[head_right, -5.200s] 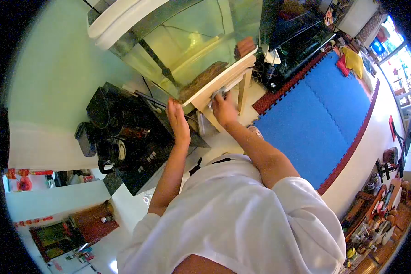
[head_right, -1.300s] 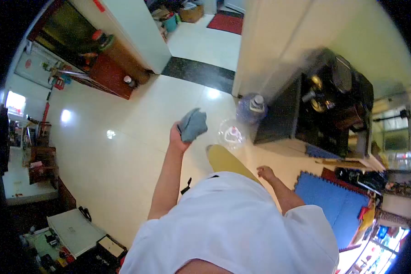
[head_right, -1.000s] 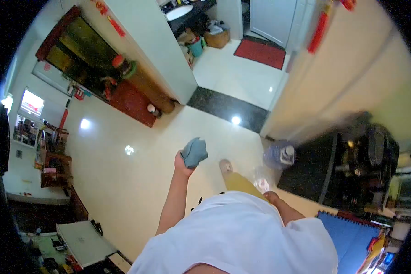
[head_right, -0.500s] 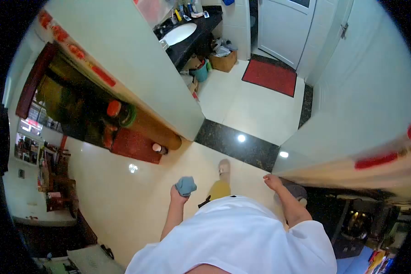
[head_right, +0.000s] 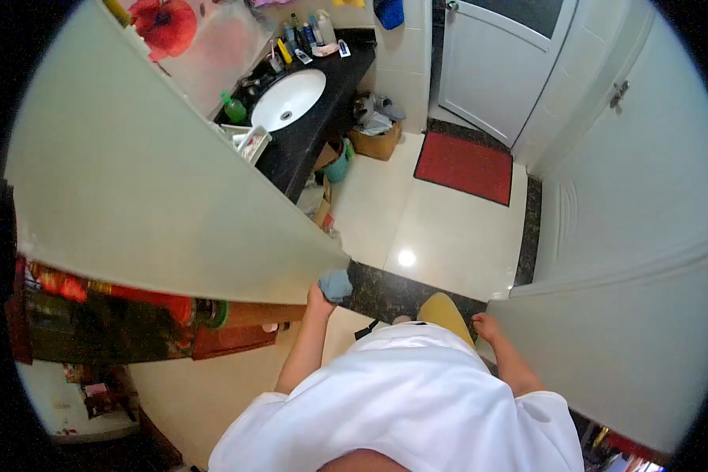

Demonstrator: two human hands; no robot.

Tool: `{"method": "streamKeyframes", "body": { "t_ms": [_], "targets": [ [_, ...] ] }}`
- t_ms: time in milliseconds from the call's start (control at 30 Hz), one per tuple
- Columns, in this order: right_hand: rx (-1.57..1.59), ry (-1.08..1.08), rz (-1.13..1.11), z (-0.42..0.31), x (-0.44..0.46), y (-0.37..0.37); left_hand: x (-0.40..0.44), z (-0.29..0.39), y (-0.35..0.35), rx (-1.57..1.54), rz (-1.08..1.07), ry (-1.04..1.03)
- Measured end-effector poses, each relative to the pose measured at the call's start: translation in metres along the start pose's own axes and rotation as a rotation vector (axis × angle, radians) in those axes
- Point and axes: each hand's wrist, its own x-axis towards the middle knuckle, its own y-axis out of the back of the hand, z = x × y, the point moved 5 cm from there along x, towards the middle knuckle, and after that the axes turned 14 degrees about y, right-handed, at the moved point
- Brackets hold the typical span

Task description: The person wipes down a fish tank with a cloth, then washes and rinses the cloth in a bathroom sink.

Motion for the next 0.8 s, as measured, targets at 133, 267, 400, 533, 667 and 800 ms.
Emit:
{"method": "streamKeyframes", "body": {
  "t_ms": [133,267,400,533,667,800],
  "targets": [
    [0.279,-0.184,0.051,-0.006,0.049,0.03,0.086,0.059,-0.077,0.035,0.228,-0.052],
    [-0.243,-0.177,-0.15,0.081,0.121,0.031,0.165,0.104,-0.129,-0.042,0.124,-0.038],
    [-0.433,0.143,-0.363,0.189,0.241,0.039,0.213,0.168,-0.191,-0.091,0.267,-0.107],
    [-0.196,-0.208,-0.155,-0.084,0.312,0.166,0.254,0.259,-0.235,-0.165,0.358,-0.296],
    [-0.41,0.065,-0.073,-0.101,0.468,0.213,0.278,0.351,-0.262,-0.223,0.186,-0.55],
    [-0.295,0.192,-0.097,-0.224,0.586,0.225,0.3,0.429,-0.276,-0.253,0.255,-0.673]
  ]
}}
